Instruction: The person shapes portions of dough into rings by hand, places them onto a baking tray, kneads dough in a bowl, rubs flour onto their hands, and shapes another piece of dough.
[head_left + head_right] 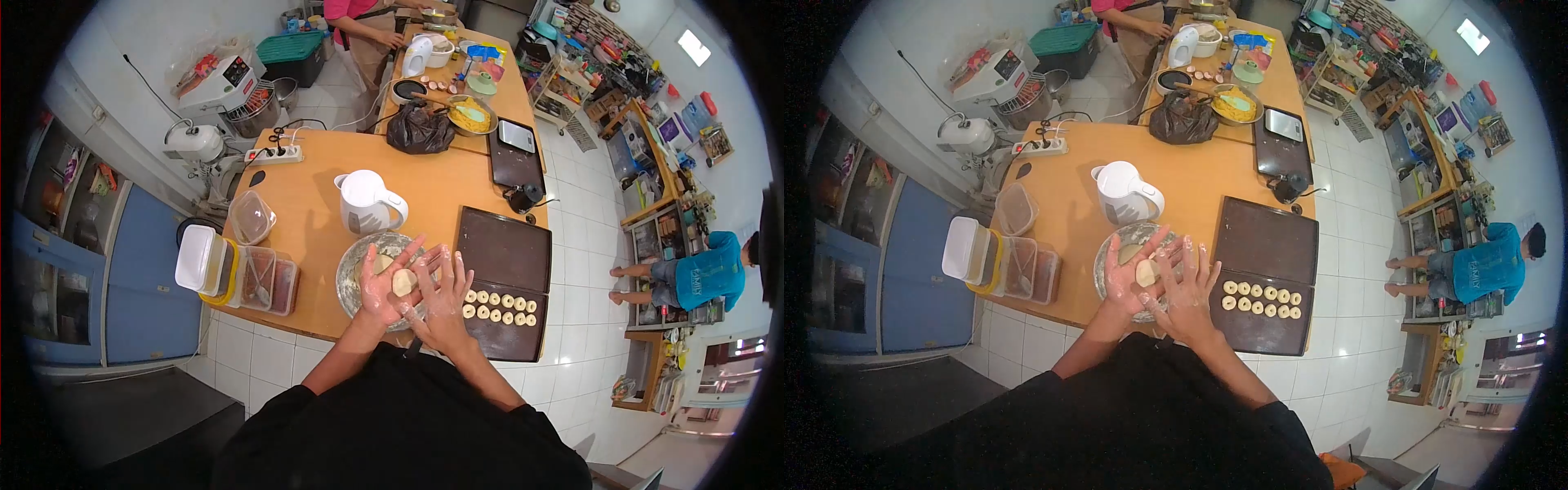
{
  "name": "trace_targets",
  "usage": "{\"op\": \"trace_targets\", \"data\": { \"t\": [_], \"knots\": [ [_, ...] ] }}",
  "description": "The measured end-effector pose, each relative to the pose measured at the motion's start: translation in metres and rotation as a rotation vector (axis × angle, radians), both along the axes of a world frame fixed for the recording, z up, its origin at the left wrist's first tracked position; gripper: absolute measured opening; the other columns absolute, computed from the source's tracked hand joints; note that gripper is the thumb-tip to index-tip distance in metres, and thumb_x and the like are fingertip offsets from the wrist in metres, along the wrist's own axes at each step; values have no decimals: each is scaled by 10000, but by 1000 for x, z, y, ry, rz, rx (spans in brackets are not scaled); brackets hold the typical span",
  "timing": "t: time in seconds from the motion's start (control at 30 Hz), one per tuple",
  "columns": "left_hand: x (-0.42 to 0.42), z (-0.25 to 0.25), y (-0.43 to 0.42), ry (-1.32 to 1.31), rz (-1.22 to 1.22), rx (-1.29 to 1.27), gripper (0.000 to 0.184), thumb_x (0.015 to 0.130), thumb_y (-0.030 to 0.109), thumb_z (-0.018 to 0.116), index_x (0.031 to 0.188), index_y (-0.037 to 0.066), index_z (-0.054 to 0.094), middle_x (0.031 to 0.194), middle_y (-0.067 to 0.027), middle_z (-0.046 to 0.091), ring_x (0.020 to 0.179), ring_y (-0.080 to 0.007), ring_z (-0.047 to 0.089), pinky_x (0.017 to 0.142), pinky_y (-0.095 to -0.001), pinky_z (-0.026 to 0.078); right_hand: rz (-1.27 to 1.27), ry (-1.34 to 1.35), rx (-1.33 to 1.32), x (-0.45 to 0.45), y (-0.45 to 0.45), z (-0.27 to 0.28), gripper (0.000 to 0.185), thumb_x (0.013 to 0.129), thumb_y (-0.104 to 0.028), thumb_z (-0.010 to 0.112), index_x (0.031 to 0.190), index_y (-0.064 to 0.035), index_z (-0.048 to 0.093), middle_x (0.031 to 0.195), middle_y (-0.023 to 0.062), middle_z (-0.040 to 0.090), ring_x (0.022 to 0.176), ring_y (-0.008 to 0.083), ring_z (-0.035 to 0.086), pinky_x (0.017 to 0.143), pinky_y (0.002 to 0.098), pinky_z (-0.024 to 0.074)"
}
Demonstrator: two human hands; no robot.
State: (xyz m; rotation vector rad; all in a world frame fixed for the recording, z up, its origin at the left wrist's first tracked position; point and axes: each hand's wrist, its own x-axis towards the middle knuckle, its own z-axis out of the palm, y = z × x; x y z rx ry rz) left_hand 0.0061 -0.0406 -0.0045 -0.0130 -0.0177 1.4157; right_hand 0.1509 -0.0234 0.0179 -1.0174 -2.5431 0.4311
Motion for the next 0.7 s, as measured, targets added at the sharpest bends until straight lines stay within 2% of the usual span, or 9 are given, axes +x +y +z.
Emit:
{"op": "trace_targets", "data": {
  "t": [0.07, 0.2, 0.3, 0.37, 0.5, 0.57, 0.7],
  "knots": [
    [1, 2, 0, -20, -26, -6, 932, 896, 777, 312, 1560, 128, 233, 1560, -194, 293, 1440, -344, 292, 1182, -526, 232, -67, 49, -37, -1, 1, 2, 652, 926, -527, 540, 1476, -191, 442, 1566, 304, 147, 1415, 567, 101, 1046, 776, 71],
    [2, 0, 0, 2, -9, 20, 933, 892, 785, 303, 1566, 146, 219, 1560, -196, 291, 1444, -353, 280, 1181, -531, 229, -33, -38, -13, -1, 6, 3, 643, 911, -535, 566, 1453, -200, 480, 1564, 300, 155, 1414, 565, 104, 1048, 773, 79],
    [0, -7, 1, -8, -18, -6, 915, 889, 792, 299, 1572, 188, 210, 1565, -202, 277, 1443, -371, 274, 1171, -551, 233, 9, -38, 5, 2, 10, -1, 636, 880, -533, 623, 1417, -206, 522, 1553, 279, 199, 1415, 545, 134, 1048, 769, 101],
    [-1, -7, -2, 9, -42, 39, 904, 886, 798, 290, 1581, 231, 172, 1559, -173, 287, 1412, -365, 326, 1141, -570, 276, 18, 121, -29, 3, 12, -4, 647, 837, -514, 691, 1386, -202, 549, 1542, 232, 258, 1414, 509, 181, 1047, 764, 127],
    [-1, -9, -1, 62, -53, 23, 912, 875, 809, 304, 1582, 249, 164, 1561, -170, 288, 1401, -365, 343, 1108, -579, 317, 3, 157, -8, -1, 13, -14, 622, 787, -485, 750, 1314, -187, 606, 1503, 179, 344, 1400, 469, 245, 1049, 754, 145],
    [-2, -16, -1, -156, -81, 124, 929, 867, 814, 319, 1587, 264, 111, 1577, -200, 241, 1418, -400, 308, 1136, -585, 278, -5, 189, 36, -2, 14, -19, 569, 764, -456, 773, 1247, -180, 651, 1470, 152, 394, 1387, 447, 283, 1054, 745, 148],
    [-1, -15, -2, -202, -78, 106, 942, 858, 822, 329, 1586, 264, 115, 1584, -198, 230, 1424, -402, 299, 1143, -579, 274, 15, 285, 112, -4, 13, -19, 552, 747, -453, 786, 1207, -171, 673, 1442, 140, 424, 1381, 435, 300, 1047, 749, 163]
  ]
}}
